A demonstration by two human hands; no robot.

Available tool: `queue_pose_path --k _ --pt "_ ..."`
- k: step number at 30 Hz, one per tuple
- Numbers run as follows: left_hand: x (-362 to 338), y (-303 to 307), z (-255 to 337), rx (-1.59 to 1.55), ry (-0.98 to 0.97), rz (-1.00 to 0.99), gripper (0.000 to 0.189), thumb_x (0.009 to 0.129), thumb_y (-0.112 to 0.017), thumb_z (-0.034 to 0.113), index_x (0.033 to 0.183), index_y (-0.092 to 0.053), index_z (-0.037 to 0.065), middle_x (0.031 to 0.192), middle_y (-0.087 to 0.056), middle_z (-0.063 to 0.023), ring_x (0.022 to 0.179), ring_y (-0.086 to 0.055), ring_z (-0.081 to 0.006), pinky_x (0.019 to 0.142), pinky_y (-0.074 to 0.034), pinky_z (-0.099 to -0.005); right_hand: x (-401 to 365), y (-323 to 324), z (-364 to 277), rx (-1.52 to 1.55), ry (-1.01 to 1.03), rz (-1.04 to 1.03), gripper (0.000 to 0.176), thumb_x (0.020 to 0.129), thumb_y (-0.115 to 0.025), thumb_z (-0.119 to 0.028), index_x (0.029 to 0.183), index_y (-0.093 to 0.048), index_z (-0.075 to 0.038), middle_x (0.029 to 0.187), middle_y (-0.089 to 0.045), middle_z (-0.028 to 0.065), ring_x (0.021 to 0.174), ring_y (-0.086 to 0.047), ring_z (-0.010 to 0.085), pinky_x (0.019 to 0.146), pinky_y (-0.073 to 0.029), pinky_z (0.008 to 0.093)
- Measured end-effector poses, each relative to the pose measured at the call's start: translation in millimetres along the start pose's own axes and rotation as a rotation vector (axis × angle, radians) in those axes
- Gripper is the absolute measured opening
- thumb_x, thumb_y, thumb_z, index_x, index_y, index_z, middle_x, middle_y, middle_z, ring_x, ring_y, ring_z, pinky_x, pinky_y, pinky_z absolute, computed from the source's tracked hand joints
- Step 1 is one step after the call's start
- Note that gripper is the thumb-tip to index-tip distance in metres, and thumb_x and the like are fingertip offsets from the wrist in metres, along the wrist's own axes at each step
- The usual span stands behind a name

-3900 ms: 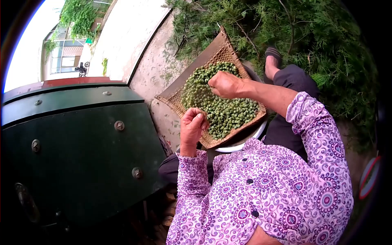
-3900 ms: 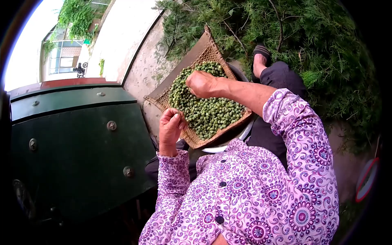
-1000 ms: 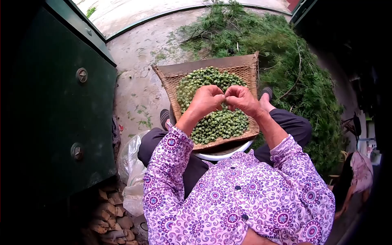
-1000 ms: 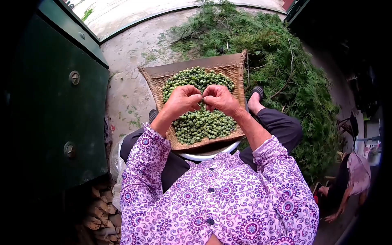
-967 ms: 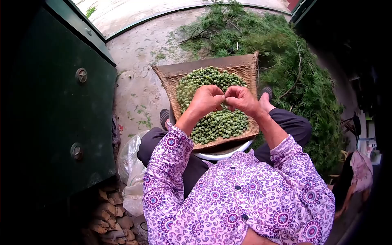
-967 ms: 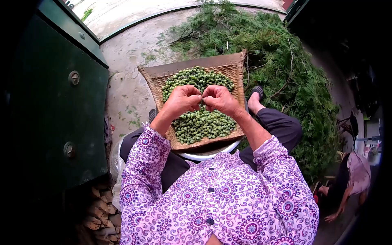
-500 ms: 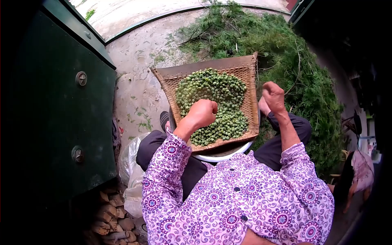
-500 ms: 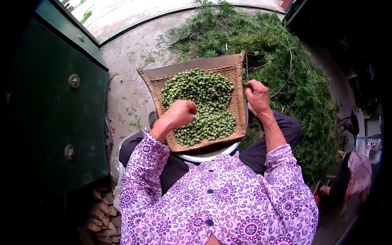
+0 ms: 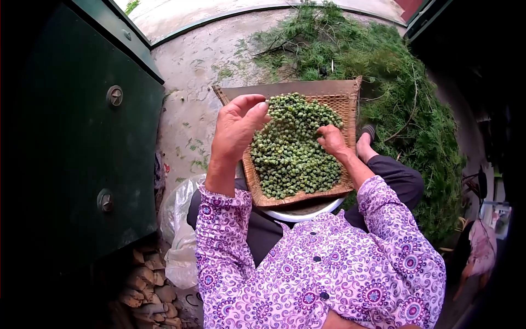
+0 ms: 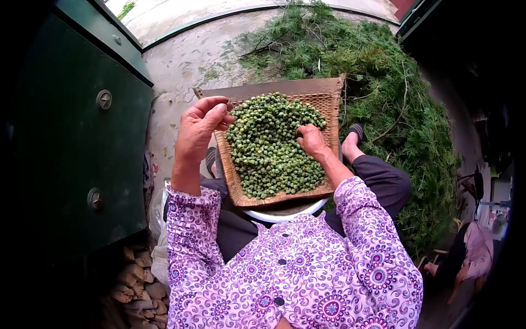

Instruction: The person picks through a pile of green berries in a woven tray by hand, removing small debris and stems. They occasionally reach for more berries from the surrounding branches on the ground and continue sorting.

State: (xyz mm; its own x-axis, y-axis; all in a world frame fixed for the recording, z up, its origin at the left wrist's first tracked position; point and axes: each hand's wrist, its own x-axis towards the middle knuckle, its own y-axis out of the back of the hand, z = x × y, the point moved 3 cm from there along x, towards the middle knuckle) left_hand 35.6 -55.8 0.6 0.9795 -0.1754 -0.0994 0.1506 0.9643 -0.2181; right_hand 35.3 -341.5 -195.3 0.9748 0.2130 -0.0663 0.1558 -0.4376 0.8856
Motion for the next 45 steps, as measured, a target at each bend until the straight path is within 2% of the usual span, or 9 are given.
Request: queue_pose_path --k 10,16,20,23,28,33,38,44,45 --pt "-4.2 16.2 3.1 -0.046 -0.023 0.106 0.021 0.085 -0.056 0.013 0.100 -0.057 -0.002 0.088 -0.062 -0.0084 0.070 -0.059 -0.0102 0.061 -0.047 -0.0203 23.3 -43.0 2.2 -0.347 -0.130 -0.019 0.007 0.074 -0.050 -0.010 0.074 -0.057 -0.010 0.082 -0.054 0.0152 0.077 -0.057 0.0331 0.064 -0.046 0.0437" --pt "-6.7 13.1 0.3 -0.047 -0.010 0.091 0.021 0.084 -0.057 0.013 0.099 -0.057 -0.002 0.087 -0.062 -0.0076 0.069 -0.059 -0.0099 0.061 -0.047 -0.0201 -4.4 -40.7 26.4 -0.116 -0.331 0.067 0.014 0.066 -0.059 -0.014 0.079 -0.064 -0.013 0.085 -0.056 0.0153 0.080 -0.057 0.0333 0.068 -0.047 0.0432" --pt "-8.5 8.0 -3.1 -0.031 -0.015 0.069 0.021 0.084 -0.058 0.013 0.099 -0.058 -0.002 0.085 -0.061 -0.0059 0.069 -0.058 -0.0090 0.061 -0.046 -0.0198 -16.7 -36.6 27.9 -0.016 -0.402 -0.159 0.023 0.064 -0.057 -0.015 0.085 -0.067 -0.013 0.084 -0.062 0.0148 0.082 -0.059 0.0309 0.073 -0.048 0.0398" --pt "-8.4 3.0 -4.5 0.016 -0.017 0.036 0.022 0.083 -0.059 0.014 0.099 -0.058 -0.002 0.084 -0.061 -0.0049 0.068 -0.058 -0.0084 0.061 -0.046 -0.0195 -2.1 -34.3 -0.1 0.083 -0.257 -0.096 0.022 0.063 -0.060 -0.018 0.082 -0.066 -0.009 0.082 -0.062 0.0142 0.081 -0.059 0.0301 0.074 -0.047 0.0374" --pt "-8.4 3.3 -0.6 -0.012 -0.016 0.041 0.023 0.083 -0.059 0.015 0.099 -0.058 -0.002 0.084 -0.061 -0.0047 0.068 -0.058 -0.0078 0.060 -0.046 -0.0193 26.1 -51.6 -42.1 -0.048 -0.078 -0.037 0.024 0.067 -0.063 -0.019 0.090 -0.060 -0.011 0.085 -0.058 0.0151 0.080 -0.057 0.0335 0.070 -0.046 0.0427" --pt "-5.1 6.7 0.4 -0.035 -0.012 0.063 0.023 0.083 -0.059 0.015 0.098 -0.058 -0.002 0.084 -0.061 -0.0043 0.068 -0.058 -0.0077 0.060 -0.046 -0.0188 36.6 -65.7 -51.1 -0.182 -0.108 -0.062 0.008 0.067 -0.055 -0.010 0.073 -0.059 -0.007 0.080 -0.059 0.0149 0.075 -0.059 0.0341 0.066 -0.047 0.0431" --pt "-3.8 4.9 2.2 -0.032 -0.016 0.050 0.023 0.083 -0.060 0.016 0.098 -0.059 -0.001 0.082 -0.061 -0.0026 0.068 -0.058 -0.0071 0.061 -0.046 -0.0189 33.4 -77.9 -36.3 -0.233 -0.131 -0.127 0.009 0.068 -0.052 -0.011 0.072 -0.059 -0.006 0.076 -0.061 0.0169 0.074 -0.059 0.0349 0.065 -0.048 0.0434" --pt "-5.7 -0.6 -1.5 -0.018 -0.012 0.023 0.023 0.083 -0.060 0.017 0.097 -0.059 0.000 0.080 -0.061 -0.0015 0.067 -0.058 -0.0069 0.060 -0.045 -0.0185 3.4 -70.1 -7.2 0.153 -0.094 0.079 0.016 0.071 -0.053 -0.018 0.069 -0.053 -0.002 0.066 -0.057 0.0177 0.067 -0.058 0.0335 0.062 -0.046 0.0407" --pt "-4.6 -2.0 -2.6 -0.007 -0.009 0.015 0.023 0.083 -0.060 0.017 0.097 -0.059 0.000 0.081 -0.061 -0.0014 0.067 -0.058 -0.0069 0.060 -0.045 -0.0184 1.8 -68.2 -6.1 0.159 -0.095 0.053 0.013 0.071 -0.052 -0.013 0.068 -0.051 0.000 0.064 -0.057 0.0161 0.064 -0.059 0.0286 0.060 -0.046 0.0374"
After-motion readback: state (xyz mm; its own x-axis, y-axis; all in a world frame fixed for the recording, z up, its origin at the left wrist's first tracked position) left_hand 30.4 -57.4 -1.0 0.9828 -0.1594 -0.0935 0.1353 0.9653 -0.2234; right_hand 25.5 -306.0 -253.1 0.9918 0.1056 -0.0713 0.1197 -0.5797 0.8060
